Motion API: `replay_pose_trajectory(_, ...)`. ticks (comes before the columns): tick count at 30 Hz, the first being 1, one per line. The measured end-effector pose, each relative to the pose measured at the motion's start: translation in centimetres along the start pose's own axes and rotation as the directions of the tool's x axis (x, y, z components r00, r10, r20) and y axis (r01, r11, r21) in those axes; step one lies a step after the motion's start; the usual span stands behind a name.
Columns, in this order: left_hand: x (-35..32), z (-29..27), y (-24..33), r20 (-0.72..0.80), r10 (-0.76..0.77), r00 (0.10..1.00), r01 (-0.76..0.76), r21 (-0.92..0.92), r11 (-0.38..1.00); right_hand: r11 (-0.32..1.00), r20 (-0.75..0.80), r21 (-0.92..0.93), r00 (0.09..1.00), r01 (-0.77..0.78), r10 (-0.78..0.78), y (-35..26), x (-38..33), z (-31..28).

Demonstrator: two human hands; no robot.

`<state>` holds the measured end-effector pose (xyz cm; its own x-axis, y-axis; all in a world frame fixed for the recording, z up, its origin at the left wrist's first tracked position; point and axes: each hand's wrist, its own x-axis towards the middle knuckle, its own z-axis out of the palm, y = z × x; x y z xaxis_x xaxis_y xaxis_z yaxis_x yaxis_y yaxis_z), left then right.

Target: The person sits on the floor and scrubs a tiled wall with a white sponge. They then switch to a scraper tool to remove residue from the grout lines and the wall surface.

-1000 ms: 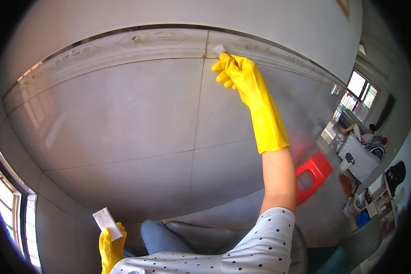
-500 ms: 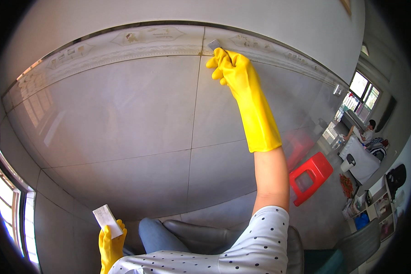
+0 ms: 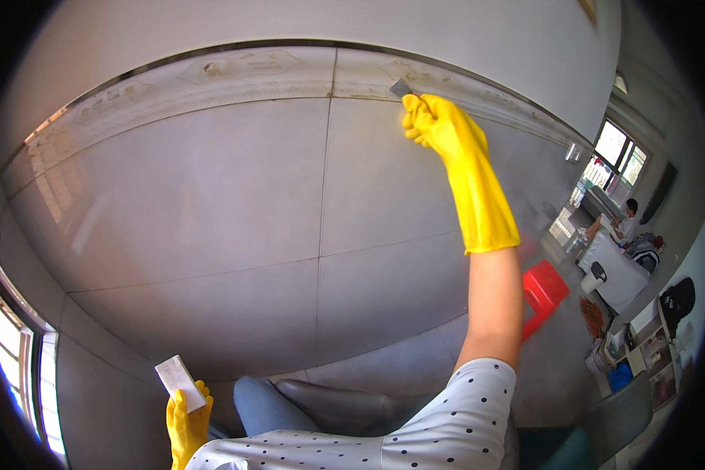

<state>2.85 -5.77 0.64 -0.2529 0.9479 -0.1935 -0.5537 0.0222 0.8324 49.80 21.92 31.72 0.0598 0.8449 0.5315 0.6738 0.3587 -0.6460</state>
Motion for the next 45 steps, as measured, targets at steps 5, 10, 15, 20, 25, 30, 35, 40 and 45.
replay_pose_trajectory(5, 0.2, 0.4, 0.5, -0.063, -0.045, 0.997, 0.048, 0.053, 0.997, 0.681, 0.028, -0.538, 0.818, 0.496, -0.574, -0.4, 1.8, -2.8)
replay_pose_trajectory(10, -0.2, 0.4, 0.7, -0.086, -0.038, 0.996, 0.042, 0.044, 0.998, 0.395, 0.258, -0.773, 0.815, 0.496, -0.519, -10.3, 1.6, -1.8)
replay_pose_trajectory(15, -0.4, 0.9, 1.0, -0.078, -0.045, 0.996, 0.050, 0.068, 0.996, 0.476, 0.190, -0.812, 0.923, 0.339, -0.333, -12.5, 1.0, -1.6)
replay_pose_trajectory(20, -0.3, 0.5, 1.2, -0.035, -0.064, 0.997, 0.067, 0.073, 0.995, 0.222, 0.494, -0.742, 0.740, 0.632, -0.456, -14.7, 2.3, -0.2)
replay_pose_trajectory(25, -1.0, 1.5, 1.4, -0.079, -0.028, 0.996, 0.034, 0.079, 0.996, 0.054, 0.645, -0.668, 0.613, 0.742, -0.457, -19.1, 2.3, 1.0)
replay_pose_trajectory(30, -0.8, 1.2, 1.3, -0.093, -0.071, 0.993, 0.080, 0.094, 0.992, 0.360, 0.589, -0.635, 0.730, 0.684, -0.347, -18.8, 3.8, 1.1)
replay_pose_trajectory(35, -0.8, 1.0, 1.4, -0.059, -0.049, 0.997, 0.054, 0.079, 0.995, 0.510, 0.472, -0.670, 0.840, 0.540, -0.269, -20.7, 3.5, 2.5)
replay_pose_trajectory(40, -0.8, 0.9, 1.2, -0.070, -0.065, 0.995, 0.070, 0.071, 0.995, 0.419, 0.591, -0.584, 0.718, 0.695, -0.367, -20.0, 4.0, 2.0)
replay_pose_trajectory(45, -0.8, 1.4, 1.3, -0.087, -0.057, 0.995, 0.063, 0.063, 0.996, 0.527, 0.565, -0.584, 0.775, 0.617, -0.282, -18.1, 6.8, 2.5)
